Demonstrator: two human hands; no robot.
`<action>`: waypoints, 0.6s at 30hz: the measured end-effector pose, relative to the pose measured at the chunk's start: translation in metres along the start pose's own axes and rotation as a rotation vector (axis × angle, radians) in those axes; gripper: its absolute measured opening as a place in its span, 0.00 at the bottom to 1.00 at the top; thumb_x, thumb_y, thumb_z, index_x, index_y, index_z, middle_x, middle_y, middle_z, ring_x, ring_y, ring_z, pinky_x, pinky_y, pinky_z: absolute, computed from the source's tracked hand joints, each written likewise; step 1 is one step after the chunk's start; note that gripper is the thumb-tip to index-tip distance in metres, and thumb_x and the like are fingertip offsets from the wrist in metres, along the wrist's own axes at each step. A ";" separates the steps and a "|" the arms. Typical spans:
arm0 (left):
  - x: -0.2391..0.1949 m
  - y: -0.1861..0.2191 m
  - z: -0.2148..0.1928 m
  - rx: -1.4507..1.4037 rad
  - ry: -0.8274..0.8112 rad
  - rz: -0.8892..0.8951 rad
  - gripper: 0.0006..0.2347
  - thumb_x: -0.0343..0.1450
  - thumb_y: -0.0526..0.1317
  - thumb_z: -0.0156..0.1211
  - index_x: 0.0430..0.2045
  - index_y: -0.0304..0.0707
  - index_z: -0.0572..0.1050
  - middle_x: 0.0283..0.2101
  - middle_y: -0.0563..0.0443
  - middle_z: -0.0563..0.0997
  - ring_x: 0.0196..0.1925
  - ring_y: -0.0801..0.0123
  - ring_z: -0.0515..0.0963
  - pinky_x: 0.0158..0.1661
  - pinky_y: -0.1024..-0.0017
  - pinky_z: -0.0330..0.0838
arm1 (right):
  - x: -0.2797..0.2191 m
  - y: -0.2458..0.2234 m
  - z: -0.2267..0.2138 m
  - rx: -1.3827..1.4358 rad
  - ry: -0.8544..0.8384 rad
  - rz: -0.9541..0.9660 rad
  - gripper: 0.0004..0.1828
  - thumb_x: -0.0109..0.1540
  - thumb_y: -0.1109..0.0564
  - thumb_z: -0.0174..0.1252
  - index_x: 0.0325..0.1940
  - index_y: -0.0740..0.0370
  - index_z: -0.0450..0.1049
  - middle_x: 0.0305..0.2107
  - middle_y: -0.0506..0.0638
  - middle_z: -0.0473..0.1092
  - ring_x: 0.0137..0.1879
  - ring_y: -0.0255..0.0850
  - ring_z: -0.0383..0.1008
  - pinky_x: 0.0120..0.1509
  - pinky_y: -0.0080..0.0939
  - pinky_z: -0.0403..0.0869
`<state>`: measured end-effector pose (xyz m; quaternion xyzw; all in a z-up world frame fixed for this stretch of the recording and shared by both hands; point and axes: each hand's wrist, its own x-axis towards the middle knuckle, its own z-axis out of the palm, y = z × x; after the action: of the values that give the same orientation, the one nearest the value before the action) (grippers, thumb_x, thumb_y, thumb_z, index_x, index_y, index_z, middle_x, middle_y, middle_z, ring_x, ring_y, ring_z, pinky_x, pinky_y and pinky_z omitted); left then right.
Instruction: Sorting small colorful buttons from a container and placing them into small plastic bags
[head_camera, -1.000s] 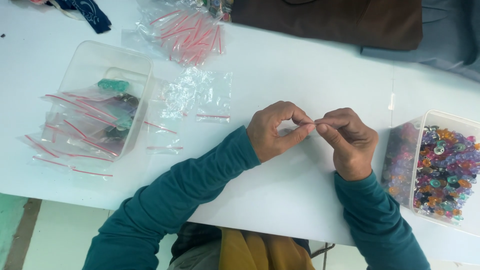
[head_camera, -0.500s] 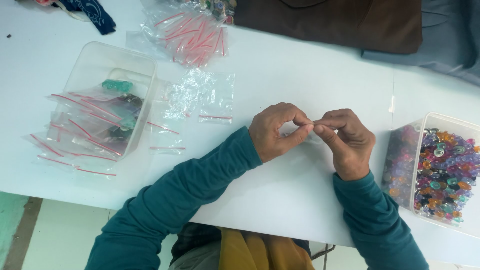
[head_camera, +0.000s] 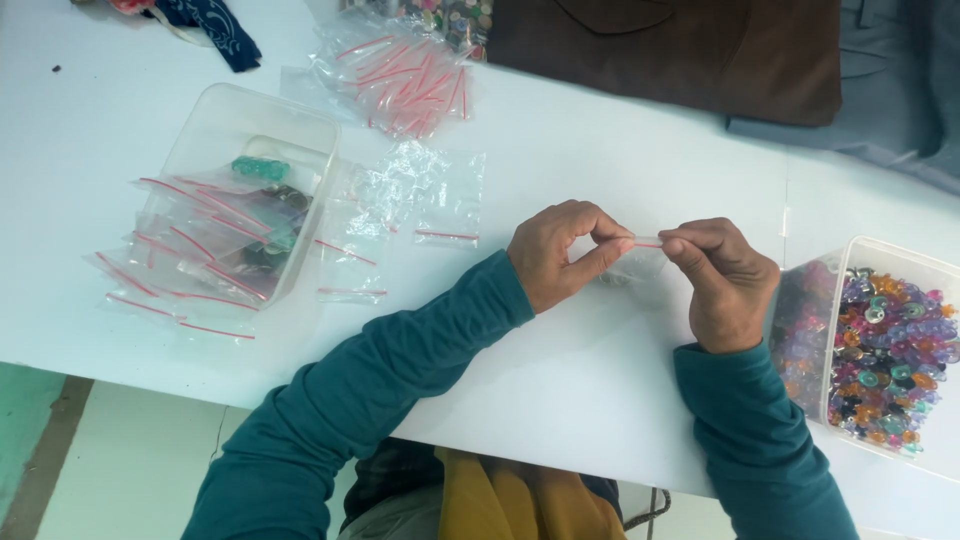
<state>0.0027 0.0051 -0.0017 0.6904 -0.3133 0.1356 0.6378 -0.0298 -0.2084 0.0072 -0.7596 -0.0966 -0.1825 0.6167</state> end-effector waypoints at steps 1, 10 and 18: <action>0.000 -0.001 -0.001 0.001 0.002 0.005 0.04 0.75 0.41 0.60 0.36 0.44 0.79 0.31 0.55 0.82 0.38 0.67 0.84 0.45 0.67 0.78 | 0.000 0.001 -0.001 0.000 -0.001 -0.005 0.04 0.66 0.67 0.67 0.42 0.72 0.80 0.30 0.59 0.72 0.40 0.39 0.73 0.48 0.38 0.72; 0.006 -0.008 -0.010 0.046 0.009 -0.045 0.05 0.74 0.43 0.62 0.37 0.46 0.80 0.31 0.58 0.82 0.39 0.70 0.83 0.45 0.71 0.76 | 0.003 -0.004 -0.005 -0.087 -0.015 -0.020 0.03 0.65 0.68 0.68 0.41 0.73 0.80 0.30 0.61 0.74 0.38 0.43 0.76 0.46 0.40 0.73; 0.009 -0.018 -0.019 0.109 -0.018 -0.048 0.05 0.74 0.45 0.62 0.37 0.49 0.79 0.32 0.60 0.82 0.41 0.70 0.83 0.46 0.69 0.76 | 0.005 0.000 -0.014 -0.126 0.001 -0.064 0.03 0.66 0.67 0.67 0.41 0.71 0.79 0.29 0.57 0.73 0.36 0.40 0.73 0.44 0.39 0.73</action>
<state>0.0247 0.0206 -0.0084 0.7326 -0.2948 0.1310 0.5993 -0.0273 -0.2222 0.0112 -0.7934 -0.1090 -0.2081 0.5615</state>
